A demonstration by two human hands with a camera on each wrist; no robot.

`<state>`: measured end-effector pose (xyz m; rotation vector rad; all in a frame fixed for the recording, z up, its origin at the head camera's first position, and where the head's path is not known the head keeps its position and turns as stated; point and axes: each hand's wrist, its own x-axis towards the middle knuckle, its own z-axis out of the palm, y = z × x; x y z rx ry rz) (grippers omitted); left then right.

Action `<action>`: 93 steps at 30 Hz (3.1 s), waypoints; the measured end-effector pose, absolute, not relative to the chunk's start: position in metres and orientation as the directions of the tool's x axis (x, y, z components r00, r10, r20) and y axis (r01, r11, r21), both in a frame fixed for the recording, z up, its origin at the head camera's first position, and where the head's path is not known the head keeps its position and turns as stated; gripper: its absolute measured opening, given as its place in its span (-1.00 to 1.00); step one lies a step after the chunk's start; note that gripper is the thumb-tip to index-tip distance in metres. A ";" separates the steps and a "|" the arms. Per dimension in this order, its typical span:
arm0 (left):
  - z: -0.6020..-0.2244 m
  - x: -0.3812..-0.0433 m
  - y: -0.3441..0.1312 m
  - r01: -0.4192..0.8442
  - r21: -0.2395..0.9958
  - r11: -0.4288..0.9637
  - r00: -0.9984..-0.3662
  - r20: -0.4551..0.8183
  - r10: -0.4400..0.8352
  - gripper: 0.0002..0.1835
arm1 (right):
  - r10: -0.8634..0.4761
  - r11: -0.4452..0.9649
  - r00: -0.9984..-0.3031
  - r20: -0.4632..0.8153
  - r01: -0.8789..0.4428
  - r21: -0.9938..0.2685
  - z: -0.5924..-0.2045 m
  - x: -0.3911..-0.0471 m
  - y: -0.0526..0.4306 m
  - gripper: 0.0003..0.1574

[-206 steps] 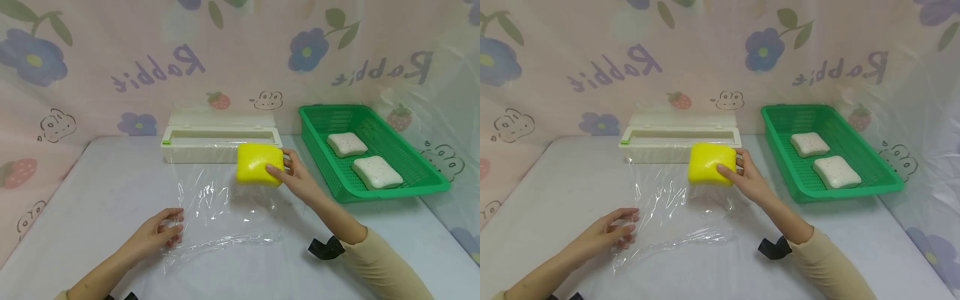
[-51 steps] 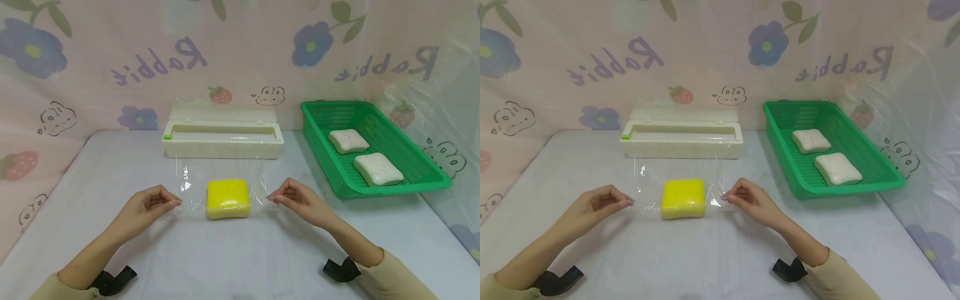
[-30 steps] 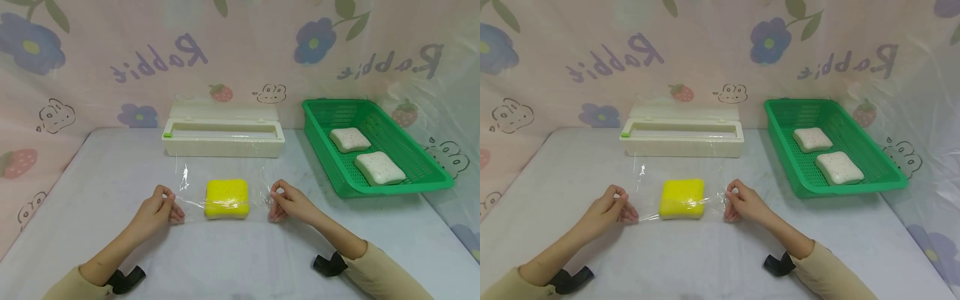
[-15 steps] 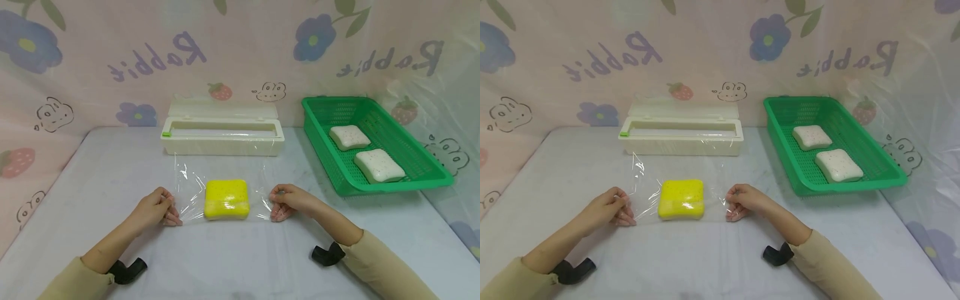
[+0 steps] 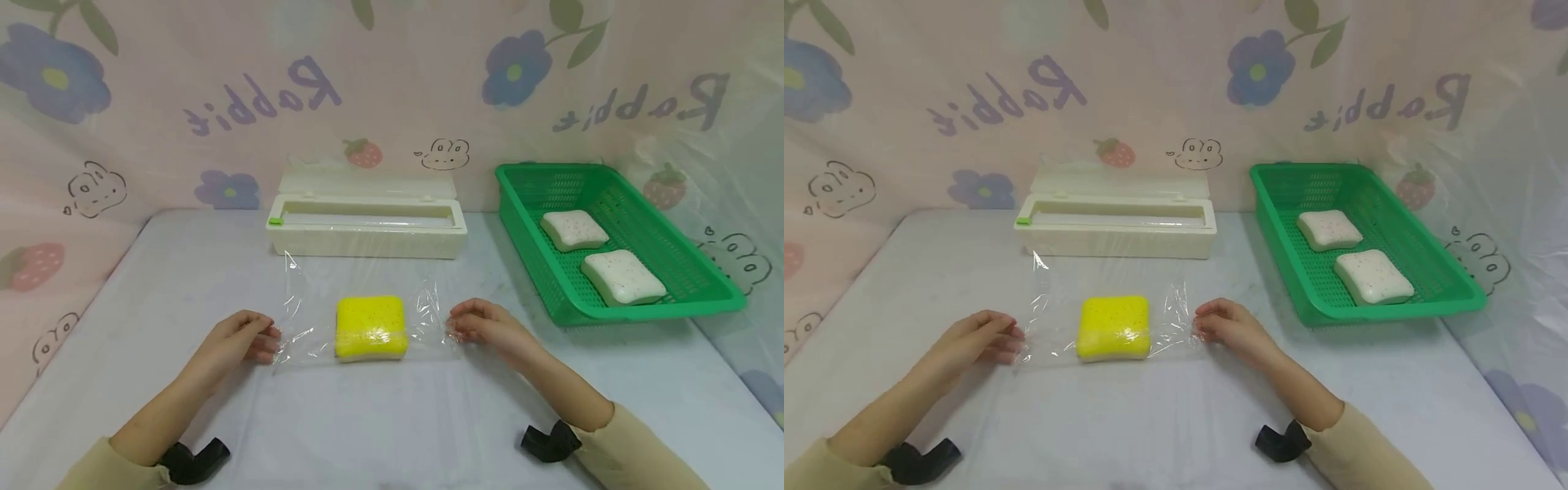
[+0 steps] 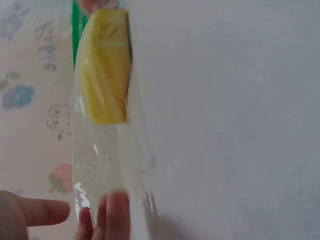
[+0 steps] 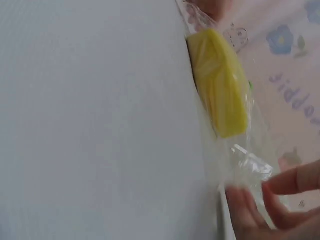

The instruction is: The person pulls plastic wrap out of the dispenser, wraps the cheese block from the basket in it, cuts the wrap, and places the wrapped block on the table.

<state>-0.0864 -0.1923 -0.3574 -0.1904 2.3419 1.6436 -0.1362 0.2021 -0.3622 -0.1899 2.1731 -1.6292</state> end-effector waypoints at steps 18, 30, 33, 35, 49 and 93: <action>-0.357 -0.071 -0.126 0.438 0.532 0.725 -0.890 0.370 0.267 -0.70 | -0.593 0.493 -0.728 0.344 -0.666 -0.560 -0.360 -0.105 0.153 -0.73; -0.359 -0.077 -0.117 0.407 0.506 0.761 -0.913 0.239 0.329 -0.65 | -0.672 0.544 -0.689 0.271 -0.708 -0.451 -0.358 -0.107 0.147 -0.58; -0.358 -0.080 -0.115 0.383 0.504 0.774 -0.923 0.198 0.328 -0.63 | -0.691 0.552 -0.676 0.255 -0.722 -0.417 -0.357 -0.110 0.145 -0.58; -0.357 -0.083 -0.114 0.366 0.504 0.782 -0.930 0.170 0.326 -0.62 | -0.701 0.561 -0.673 0.237 -0.725 -0.400 -0.357 -0.112 0.143 -0.58; -0.356 -0.086 -0.111 0.309 0.517 0.799 -0.948 0.103 0.300 -0.67 | -0.691 0.552 -0.695 0.197 -0.684 -0.477 -0.359 -0.123 0.136 -0.72; -0.348 -0.164 -0.119 0.365 0.603 0.710 -0.926 0.312 0.211 -0.68 | -0.401 0.467 -0.901 0.167 -0.357 -0.809 -0.344 -0.207 0.121 -0.76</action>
